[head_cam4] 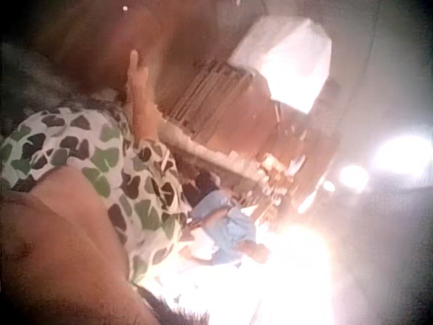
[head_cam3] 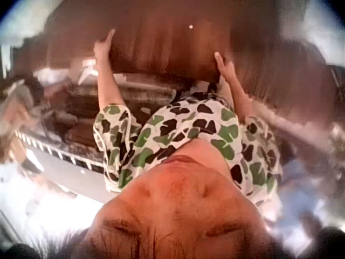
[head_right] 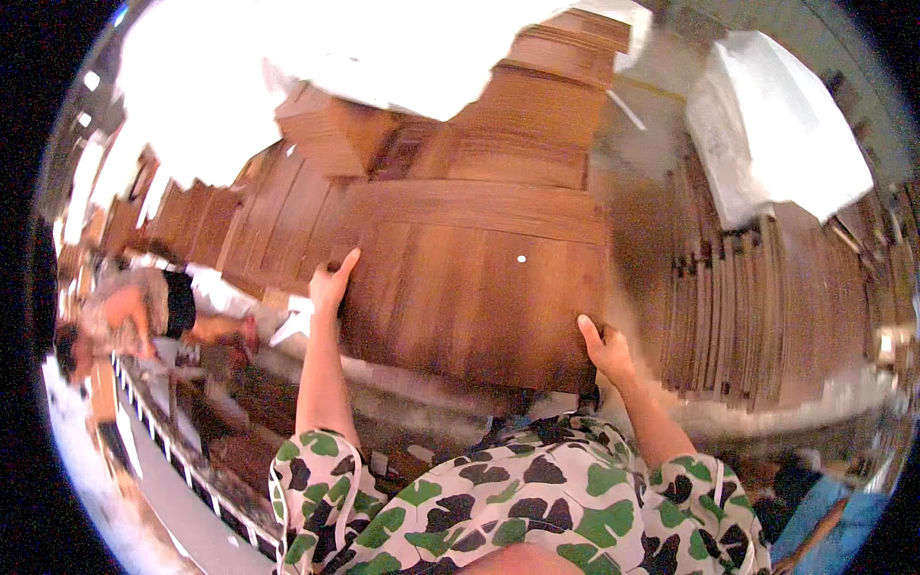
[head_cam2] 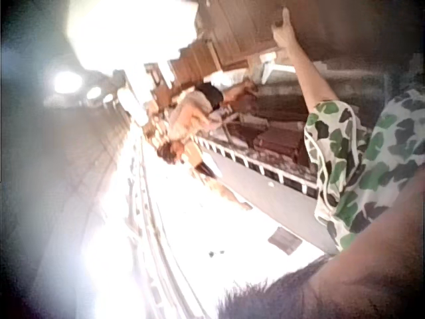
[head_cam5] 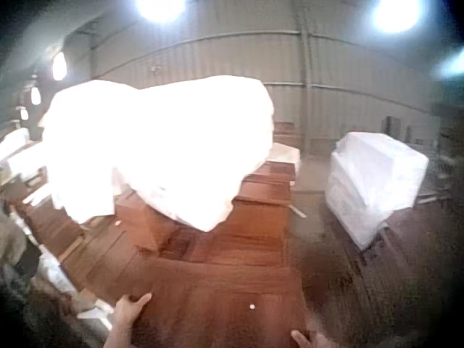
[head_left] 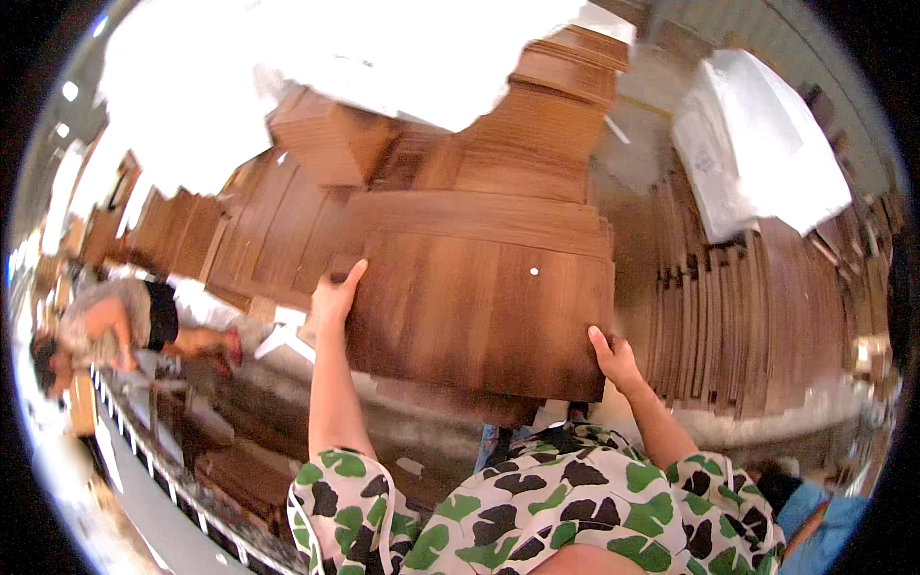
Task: The person picks up large, dark brown wooden panels from a pile and stacks them onto a workbench. They also handle white foam sheets, placing them between the wooden panels for protection. Other workers are visible in the background moving boxes and materials.
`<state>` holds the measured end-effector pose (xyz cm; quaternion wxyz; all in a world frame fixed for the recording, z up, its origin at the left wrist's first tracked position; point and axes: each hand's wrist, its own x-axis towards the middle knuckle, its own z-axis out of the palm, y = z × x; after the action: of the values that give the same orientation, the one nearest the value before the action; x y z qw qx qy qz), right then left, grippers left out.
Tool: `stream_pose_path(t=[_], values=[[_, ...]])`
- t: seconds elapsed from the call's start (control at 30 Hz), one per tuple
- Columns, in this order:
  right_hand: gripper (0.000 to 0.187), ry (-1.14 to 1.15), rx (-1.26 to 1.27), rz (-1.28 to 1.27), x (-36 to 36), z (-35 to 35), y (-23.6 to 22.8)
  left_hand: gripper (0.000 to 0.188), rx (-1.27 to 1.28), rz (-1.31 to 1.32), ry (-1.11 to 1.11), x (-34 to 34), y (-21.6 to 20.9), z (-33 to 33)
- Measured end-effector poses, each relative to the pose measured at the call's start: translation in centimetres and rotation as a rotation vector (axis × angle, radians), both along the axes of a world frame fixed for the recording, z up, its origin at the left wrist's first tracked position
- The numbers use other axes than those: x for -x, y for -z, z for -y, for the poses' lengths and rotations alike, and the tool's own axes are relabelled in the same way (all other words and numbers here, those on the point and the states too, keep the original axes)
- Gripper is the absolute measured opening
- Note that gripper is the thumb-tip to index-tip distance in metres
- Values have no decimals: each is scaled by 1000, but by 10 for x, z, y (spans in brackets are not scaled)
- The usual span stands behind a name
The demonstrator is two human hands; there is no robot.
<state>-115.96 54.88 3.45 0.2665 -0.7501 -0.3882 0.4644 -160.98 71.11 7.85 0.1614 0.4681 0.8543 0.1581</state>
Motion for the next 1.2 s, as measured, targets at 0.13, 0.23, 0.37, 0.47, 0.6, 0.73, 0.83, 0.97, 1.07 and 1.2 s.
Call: stream_pose_path(t=[0.13,0.23,0.37,0.47,0.6,0.73,0.83,0.97,1.07,1.2], values=[[67,7,110,75,5,1,5,99,27,48,-22,-2,2,3],[69,24,59,42,3,2,8,103,69,-29,-35,2,14,-4],[71,15,108,34,8,-2,-8,103,57,46,-13,5,12,-5],[67,-31,44,-28,10,-3,-24,68,-325,36,96,25,43,-7],[62,-2,16,-210,-27,6,-14,46,-609,-4,11,-16,14,23],[60,-13,-18,-215,-100,48,6,30,-820,100,42,-93,-2,99],[57,32,0,-3,-163,106,25,19,-809,184,191,-191,-5,158],[48,186,130,-96,-245,194,67,7,-572,889,471,-371,-13,234],[41,248,158,112,-291,263,130,11,-286,585,1010,-482,-18,252],[35,427,218,-100,-327,317,123,18,-34,726,1284,-608,-4,267]])
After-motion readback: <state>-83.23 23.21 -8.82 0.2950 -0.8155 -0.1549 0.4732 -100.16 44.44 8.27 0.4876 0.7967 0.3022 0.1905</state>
